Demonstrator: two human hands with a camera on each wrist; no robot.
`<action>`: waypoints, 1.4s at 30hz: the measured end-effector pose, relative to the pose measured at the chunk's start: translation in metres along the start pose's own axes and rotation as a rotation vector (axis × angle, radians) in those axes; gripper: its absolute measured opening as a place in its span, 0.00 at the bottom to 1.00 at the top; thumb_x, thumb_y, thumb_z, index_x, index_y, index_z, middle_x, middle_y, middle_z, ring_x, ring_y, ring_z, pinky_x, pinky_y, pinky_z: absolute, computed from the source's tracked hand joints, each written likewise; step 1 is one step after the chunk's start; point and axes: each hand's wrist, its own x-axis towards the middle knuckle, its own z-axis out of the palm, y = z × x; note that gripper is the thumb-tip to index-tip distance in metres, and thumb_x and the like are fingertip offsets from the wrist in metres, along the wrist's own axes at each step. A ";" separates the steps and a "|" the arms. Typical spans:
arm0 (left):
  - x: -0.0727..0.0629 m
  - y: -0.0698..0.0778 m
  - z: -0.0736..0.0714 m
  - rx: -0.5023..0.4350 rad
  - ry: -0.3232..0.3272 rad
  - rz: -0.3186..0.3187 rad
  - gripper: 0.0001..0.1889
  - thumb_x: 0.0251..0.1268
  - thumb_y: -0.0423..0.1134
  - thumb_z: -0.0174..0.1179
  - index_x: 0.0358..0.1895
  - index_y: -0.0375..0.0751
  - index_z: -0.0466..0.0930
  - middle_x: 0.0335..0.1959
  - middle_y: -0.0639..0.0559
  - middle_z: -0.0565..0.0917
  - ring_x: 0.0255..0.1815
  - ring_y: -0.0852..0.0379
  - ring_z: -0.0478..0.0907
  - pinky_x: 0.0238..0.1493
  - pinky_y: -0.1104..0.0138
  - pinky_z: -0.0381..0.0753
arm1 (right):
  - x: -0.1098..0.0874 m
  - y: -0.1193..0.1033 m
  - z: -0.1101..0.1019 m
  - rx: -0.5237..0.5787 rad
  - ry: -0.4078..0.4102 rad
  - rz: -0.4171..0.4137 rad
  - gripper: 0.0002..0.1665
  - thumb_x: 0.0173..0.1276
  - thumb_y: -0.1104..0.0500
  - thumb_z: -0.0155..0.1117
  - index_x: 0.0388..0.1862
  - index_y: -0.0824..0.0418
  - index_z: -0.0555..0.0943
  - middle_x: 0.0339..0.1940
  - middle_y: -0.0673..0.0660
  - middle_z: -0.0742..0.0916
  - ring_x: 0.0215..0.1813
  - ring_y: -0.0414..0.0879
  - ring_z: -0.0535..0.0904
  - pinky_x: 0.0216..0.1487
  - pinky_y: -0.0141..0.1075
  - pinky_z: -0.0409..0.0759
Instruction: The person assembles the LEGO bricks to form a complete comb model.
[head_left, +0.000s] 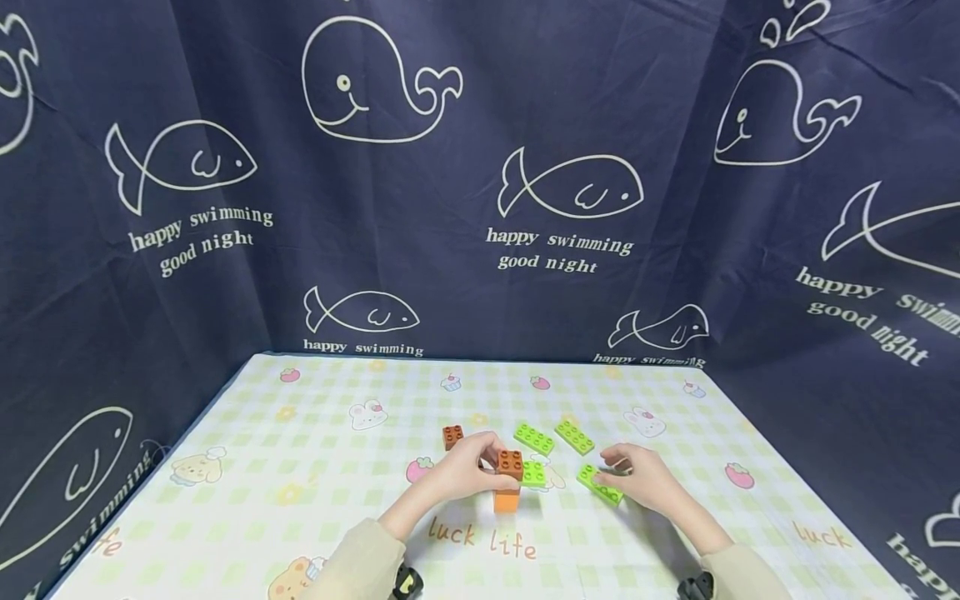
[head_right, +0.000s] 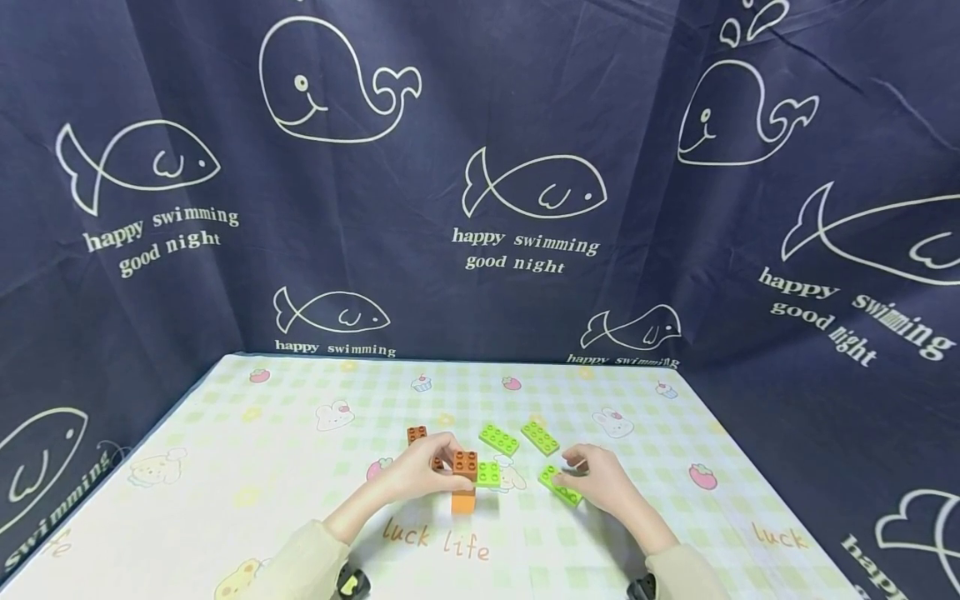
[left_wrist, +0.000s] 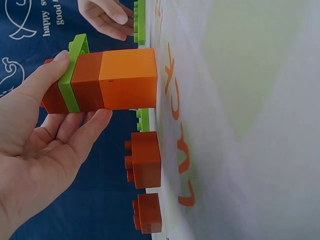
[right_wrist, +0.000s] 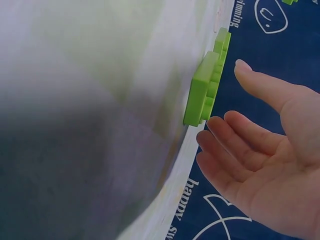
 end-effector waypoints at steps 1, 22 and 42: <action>0.000 0.000 0.000 0.001 0.000 0.000 0.17 0.50 0.48 0.70 0.37 0.48 0.73 0.37 0.59 0.78 0.38 0.66 0.76 0.39 0.73 0.77 | 0.000 0.000 0.000 -0.005 -0.002 0.008 0.26 0.51 0.56 0.74 0.45 0.70 0.79 0.39 0.61 0.85 0.38 0.50 0.81 0.43 0.45 0.80; 0.000 -0.001 0.000 0.007 -0.002 0.005 0.17 0.50 0.48 0.70 0.36 0.48 0.72 0.36 0.59 0.77 0.37 0.66 0.75 0.38 0.73 0.76 | 0.002 0.002 0.006 -0.093 -0.066 0.027 0.30 0.44 0.53 0.77 0.43 0.69 0.81 0.34 0.55 0.84 0.35 0.44 0.76 0.40 0.40 0.78; 0.000 -0.001 0.000 0.007 0.004 0.007 0.16 0.51 0.48 0.70 0.35 0.48 0.73 0.34 0.60 0.77 0.35 0.66 0.75 0.37 0.73 0.76 | 0.001 -0.002 0.012 -0.090 -0.117 0.012 0.27 0.43 0.54 0.78 0.41 0.66 0.82 0.32 0.51 0.80 0.34 0.41 0.71 0.36 0.33 0.72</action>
